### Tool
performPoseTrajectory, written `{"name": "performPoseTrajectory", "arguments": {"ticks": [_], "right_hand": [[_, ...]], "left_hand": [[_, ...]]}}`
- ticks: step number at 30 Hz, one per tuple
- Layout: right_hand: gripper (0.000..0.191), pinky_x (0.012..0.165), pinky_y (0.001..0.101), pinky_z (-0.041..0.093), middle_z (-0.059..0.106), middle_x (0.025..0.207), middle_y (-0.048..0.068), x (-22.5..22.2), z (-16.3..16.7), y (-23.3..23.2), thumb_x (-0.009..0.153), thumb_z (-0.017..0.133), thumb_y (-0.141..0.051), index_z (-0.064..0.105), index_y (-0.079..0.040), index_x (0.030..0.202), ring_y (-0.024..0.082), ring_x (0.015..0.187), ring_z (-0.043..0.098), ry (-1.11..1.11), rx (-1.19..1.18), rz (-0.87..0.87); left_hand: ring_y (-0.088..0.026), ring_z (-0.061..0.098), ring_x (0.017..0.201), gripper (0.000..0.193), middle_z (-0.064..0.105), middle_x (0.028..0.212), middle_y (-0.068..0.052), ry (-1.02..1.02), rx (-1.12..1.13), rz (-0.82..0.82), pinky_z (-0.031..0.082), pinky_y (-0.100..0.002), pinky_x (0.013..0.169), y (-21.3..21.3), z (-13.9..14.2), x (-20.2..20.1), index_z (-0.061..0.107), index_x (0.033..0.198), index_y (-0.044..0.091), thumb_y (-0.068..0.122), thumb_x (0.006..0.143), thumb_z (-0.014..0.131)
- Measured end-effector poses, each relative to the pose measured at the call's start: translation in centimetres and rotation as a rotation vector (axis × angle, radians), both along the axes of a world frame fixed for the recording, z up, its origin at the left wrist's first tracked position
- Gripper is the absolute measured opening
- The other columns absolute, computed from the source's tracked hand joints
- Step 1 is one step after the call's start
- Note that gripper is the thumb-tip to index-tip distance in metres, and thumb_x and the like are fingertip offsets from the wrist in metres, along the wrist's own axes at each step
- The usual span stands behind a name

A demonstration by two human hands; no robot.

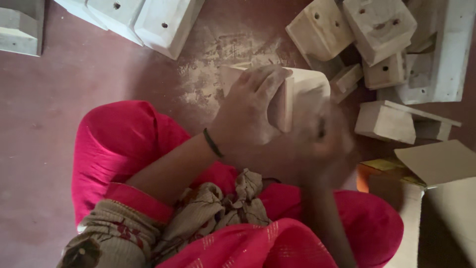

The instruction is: The person sits on the floor surrounded by small white plaster-like blocks and smooths them one at a time, holding a block in one hand and rubbing its surfaces with a small abrasive piece in the other, turning the block to work different sides before setting it aside.

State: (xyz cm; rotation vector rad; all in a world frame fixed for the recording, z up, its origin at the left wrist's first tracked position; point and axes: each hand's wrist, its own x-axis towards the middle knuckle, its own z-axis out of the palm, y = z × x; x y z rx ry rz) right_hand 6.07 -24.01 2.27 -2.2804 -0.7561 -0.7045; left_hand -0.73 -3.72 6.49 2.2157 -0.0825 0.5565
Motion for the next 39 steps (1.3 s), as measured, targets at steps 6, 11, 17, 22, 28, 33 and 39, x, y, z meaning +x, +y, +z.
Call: {"name": "performPoseTrajectory", "arguments": {"ticks": [6, 11, 17, 22, 28, 33, 39], "right_hand": [[0.03, 0.099, 0.0393, 0.061, 0.075, 0.123, 0.02, 0.1, 1.1, 0.5, 0.109, 0.073, -0.011, 0.064, 0.008, 0.129, 0.032, 0.106, 0.076, 0.231, 0.253, -0.017], [0.04, 0.094, 0.0389, 0.06, 0.072, 0.117, 0.024, -1.5, 3.8, 2.2, 0.1, 0.077, -0.013, 0.063, 0.009, 0.13, 0.035, 0.108, 0.075, 0.02, 0.035, 0.015], [0.033, 0.094, 0.0369, 0.061, 0.075, 0.115, 0.018, -1.9, 4.2, 2.0, 0.11, 0.076, -0.019, 0.066, 0.005, 0.129, 0.032, 0.104, 0.076, 0.197, 0.178, -0.081], [0.038, 0.088, 0.0395, 0.059, 0.072, 0.113, 0.022, -0.8, 3.1, 1.7, 0.099, 0.077, -0.016, 0.066, 0.006, 0.127, 0.033, 0.102, 0.075, 0.052, 0.039, 0.01], [0.032, 0.097, 0.0372, 0.061, 0.075, 0.119, 0.02, -1.2, 3.2, 1.8, 0.106, 0.075, -0.013, 0.065, 0.005, 0.13, 0.029, 0.109, 0.076, 0.16, 0.204, -0.087], [0.042, 0.096, 0.0387, 0.059, 0.07, 0.121, 0.026, -1.3, 4.3, 2.0, 0.097, 0.076, -0.013, 0.062, 0.011, 0.129, 0.033, 0.113, 0.072, 0.054, 0.011, 0.074], [0.03, 0.097, 0.0369, 0.064, 0.076, 0.122, 0.021, -1.0, 3.4, 2.5, 0.109, 0.078, -0.014, 0.067, 0.006, 0.128, 0.029, 0.113, 0.079, 0.061, 0.173, -0.151]], "left_hand": [[-0.043, 0.048, 0.136, 0.095, 0.05, 0.144, -0.021, 0.029, -0.01, 0.004, 0.04, -0.052, 0.116, -0.3, -0.1, 0.3, 0.043, 0.146, 0.0, 0.025, 0.068, 0.09], [-0.04, 0.05, 0.139, 0.081, 0.053, 0.147, -0.018, -0.024, 0.003, -0.019, 0.042, -0.049, 0.121, -0.5, 0.4, -0.1, 0.047, 0.147, 0.002, 0.02, 0.078, 0.086], [-0.041, 0.049, 0.138, 0.083, 0.053, 0.146, -0.02, -0.002, -0.048, -0.063, 0.041, -0.049, 0.119, -0.4, 0.8, -0.5, 0.049, 0.145, 0.001, 0.029, 0.077, 0.086], [-0.042, 0.047, 0.139, 0.082, 0.051, 0.147, -0.022, -0.008, 0.015, -0.073, 0.038, -0.051, 0.12, -0.3, 0.8, -0.4, 0.047, 0.147, -0.001, 0.026, 0.079, 0.085], [-0.039, 0.049, 0.141, 0.08, 0.054, 0.146, -0.02, -0.023, -0.048, -0.128, 0.039, -0.049, 0.122, -0.5, 0.5, -0.3, 0.047, 0.147, -0.001, 0.022, 0.08, 0.084], [-0.04, 0.048, 0.143, 0.083, 0.053, 0.148, -0.02, 0.033, -0.021, -0.098, 0.041, -0.046, 0.122, -0.4, 0.4, -0.5, 0.047, 0.15, 0.001, 0.016, 0.076, 0.083], [-0.041, 0.046, 0.141, 0.087, 0.052, 0.147, -0.022, 0.002, -0.054, -0.132, 0.039, -0.049, 0.122, -0.4, 0.5, -0.3, 0.046, 0.148, -0.001, 0.024, 0.076, 0.088]]}}
